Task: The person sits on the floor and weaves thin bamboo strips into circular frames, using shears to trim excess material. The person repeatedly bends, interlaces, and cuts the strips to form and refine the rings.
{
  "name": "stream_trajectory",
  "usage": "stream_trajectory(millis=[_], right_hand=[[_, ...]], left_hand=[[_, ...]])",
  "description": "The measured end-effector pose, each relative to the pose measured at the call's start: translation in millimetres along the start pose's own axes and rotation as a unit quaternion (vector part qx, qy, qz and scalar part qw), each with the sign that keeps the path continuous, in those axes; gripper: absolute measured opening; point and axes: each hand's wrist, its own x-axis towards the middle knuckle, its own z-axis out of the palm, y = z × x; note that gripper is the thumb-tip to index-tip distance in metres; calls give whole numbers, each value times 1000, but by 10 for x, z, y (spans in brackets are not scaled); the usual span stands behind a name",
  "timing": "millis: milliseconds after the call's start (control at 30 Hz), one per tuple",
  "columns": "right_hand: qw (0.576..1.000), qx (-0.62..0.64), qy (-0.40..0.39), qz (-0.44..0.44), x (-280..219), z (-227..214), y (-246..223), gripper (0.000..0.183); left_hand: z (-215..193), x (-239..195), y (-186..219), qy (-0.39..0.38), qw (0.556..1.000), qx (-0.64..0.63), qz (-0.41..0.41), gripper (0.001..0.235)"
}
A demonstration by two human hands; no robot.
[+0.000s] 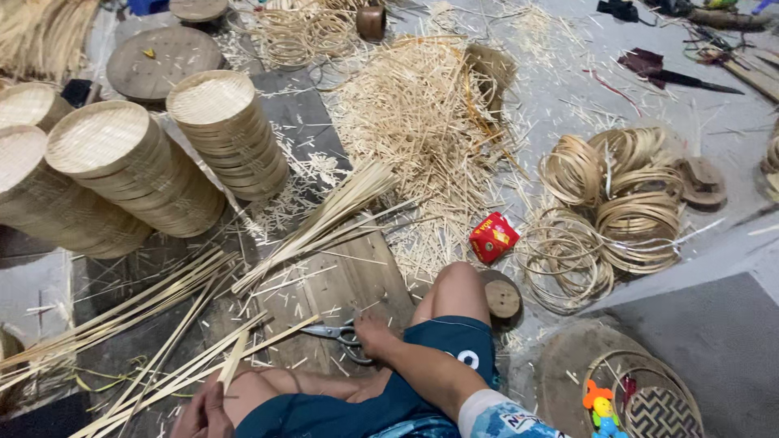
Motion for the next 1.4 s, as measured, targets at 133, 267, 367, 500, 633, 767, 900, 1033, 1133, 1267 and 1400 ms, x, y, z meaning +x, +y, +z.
stream_trajectory(millis=[133, 267, 367, 500, 633, 767, 900, 1033, 1133, 1267, 1400], right_hand=[[982, 115, -127, 73, 5, -212, -50, 29], [958, 269, -81, -51, -181, -333, -60, 36], [959, 276, -11, -57, -379, -388, -118, 47], [944, 293, 76, -133, -624, -445, -263, 55], [942, 251, 108, -193, -736, -551, -233, 84], [842, 463, 126, -249, -845, -684, -389, 81], [954, 256, 117, -99, -895, -1048, -468, 49], [931, 218, 207, -205, -942, -1325, -636, 48], [942, 213, 196, -173, -967, -1409, -689, 49], [945, 198, 207, -157, -1008, -1424, -747, 46], [933, 229, 225, -165, -1039, -1393, -791, 43]], left_hand=[[-37, 295, -334, 24, 989, -48, -138, 31], [-250, 569, -563, -32, 877, -403, -261, 35], [-239, 625, -561, -129, 739, -557, -358, 38], [85, 464, -259, -123, 738, -585, -312, 20], [235, 464, 78, -73, 713, -629, -299, 15], [306, 479, 361, -48, 790, -523, -317, 27], [583, 401, 677, -54, 723, -610, -318, 33], [587, 390, 901, -99, 725, -612, -299, 24], [574, 399, 975, -109, 734, -608, -284, 20], [585, 363, 950, -108, 734, -606, -288, 18], [613, 346, 883, -112, 737, -606, -277, 19]])
